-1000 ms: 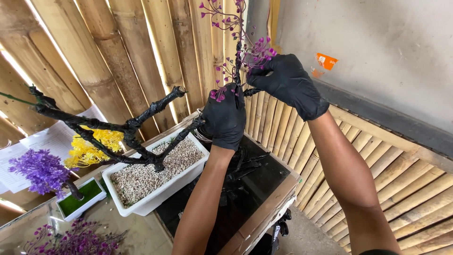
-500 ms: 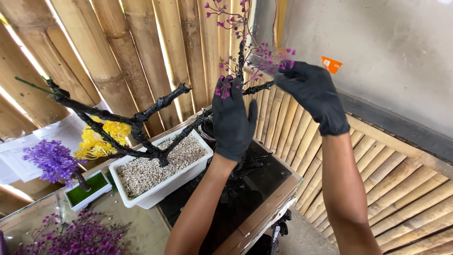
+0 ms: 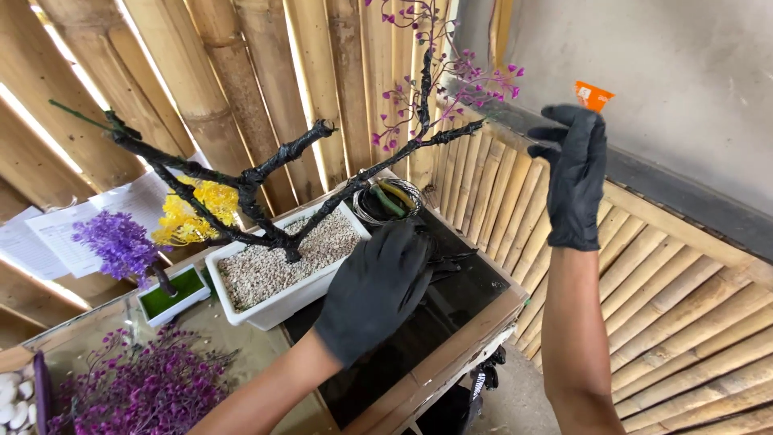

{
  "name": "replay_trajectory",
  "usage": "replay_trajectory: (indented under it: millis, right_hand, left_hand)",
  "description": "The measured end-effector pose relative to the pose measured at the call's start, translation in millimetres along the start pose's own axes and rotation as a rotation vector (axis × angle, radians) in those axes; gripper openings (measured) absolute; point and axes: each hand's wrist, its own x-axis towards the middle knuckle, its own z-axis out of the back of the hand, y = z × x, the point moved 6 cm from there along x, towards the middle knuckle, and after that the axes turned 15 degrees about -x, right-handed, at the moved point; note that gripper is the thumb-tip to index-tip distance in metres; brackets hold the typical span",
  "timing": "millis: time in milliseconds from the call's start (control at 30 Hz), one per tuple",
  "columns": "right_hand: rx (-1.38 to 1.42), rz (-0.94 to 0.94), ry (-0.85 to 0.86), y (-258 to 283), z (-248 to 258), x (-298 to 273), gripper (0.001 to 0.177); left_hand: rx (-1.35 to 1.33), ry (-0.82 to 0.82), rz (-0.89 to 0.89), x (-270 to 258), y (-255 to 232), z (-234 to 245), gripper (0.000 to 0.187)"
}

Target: The person arranges purple artificial flowers onto the branches of a black bonsai tree. They pick up small flower sprigs from a tray and attach them to the tree's branches, carefully positioning them to create a decorative effect. The person also handles a lighter and a roll of black tape during the process.

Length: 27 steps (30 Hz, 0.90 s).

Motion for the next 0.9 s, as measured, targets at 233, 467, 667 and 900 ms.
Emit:
replay_trajectory:
  millis: [233,467,667,900]
  right_hand:
    - [-0.118,-0.183,0.457,-45,-52,-67,0.029]
    - [-0.403,-0.136,0.948,-59,-111,-148,0.042]
    - [-0.129,0.113,0.9,-49,-146,-172,0.023]
    - [-0.161,0.16,0.895,-42,-144,-175,0.021]
  left_hand:
    - [-0.362,0.691,0.448,-170,61,11,0.031]
    - [0.582,1.044,1.003,-374,143,49,0.062]
    - [0.811,0.46,0.634,-415,137,44,0.048]
    - [0.486,0.721,1.058,-338,137,89,0.022]
